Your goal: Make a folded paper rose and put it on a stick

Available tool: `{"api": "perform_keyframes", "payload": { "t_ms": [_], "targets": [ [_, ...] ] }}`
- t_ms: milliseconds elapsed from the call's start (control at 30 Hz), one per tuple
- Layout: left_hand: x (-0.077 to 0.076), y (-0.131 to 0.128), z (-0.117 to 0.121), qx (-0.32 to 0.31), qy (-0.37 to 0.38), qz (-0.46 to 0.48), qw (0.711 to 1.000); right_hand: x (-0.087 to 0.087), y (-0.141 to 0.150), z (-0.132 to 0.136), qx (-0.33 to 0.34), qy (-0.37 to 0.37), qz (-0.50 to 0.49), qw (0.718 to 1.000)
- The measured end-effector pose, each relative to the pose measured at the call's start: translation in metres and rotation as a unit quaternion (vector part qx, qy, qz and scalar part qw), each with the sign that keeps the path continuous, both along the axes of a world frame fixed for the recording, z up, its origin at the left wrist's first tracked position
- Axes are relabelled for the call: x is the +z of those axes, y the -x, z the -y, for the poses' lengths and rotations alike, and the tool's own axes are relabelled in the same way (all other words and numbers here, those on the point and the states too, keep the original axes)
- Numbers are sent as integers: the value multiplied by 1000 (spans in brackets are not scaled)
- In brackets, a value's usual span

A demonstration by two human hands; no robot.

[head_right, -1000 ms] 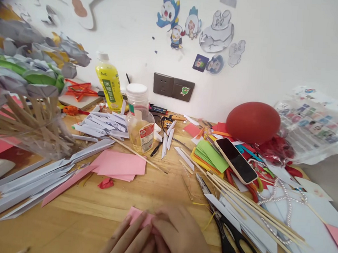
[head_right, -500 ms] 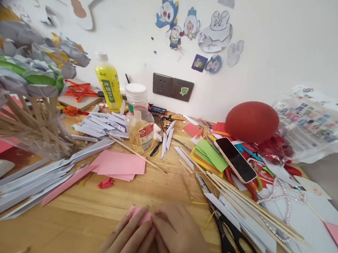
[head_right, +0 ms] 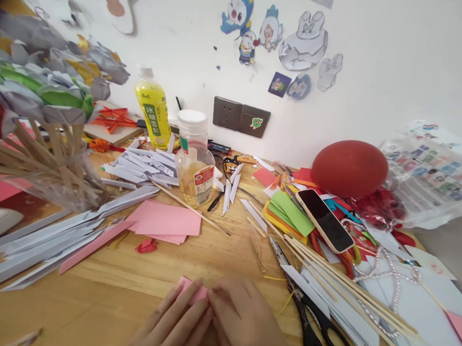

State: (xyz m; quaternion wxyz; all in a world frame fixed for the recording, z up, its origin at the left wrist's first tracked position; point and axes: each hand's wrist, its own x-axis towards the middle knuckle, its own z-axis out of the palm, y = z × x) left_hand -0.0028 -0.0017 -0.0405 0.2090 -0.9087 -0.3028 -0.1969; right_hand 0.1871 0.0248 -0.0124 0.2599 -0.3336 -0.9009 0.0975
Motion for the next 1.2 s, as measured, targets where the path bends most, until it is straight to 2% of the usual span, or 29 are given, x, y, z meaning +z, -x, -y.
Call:
{"api": "perform_keyframes", "payload": {
  "t_ms": [133,267,500,633,767,933,1067,1200],
  "targets": [
    [-17,-10,2,43,-30,84,995,0,1,-1,0,-10,7,1000],
    [-27,-15,2,41,-32,86,995,-2,1,0,4,-22,7,1000],
    [-18,-8,0,17,-12,60,998,-2,1,0,-9,-22,32,999],
    [-23,-7,0,17,-8,50,999,-1,1,3,-26,-80,66,994],
    [-22,-6,0,23,1,54,998,4,-14,11,-39,-128,137,982],
    [-7,-1,3,24,60,2,998,12,-39,26,-43,-146,207,967],
    [-6,1,4,28,83,7,996,14,-34,29,-24,-166,181,969],
    [-12,0,4,29,60,18,998,9,-25,25,-36,-137,128,982]
  ]
}}
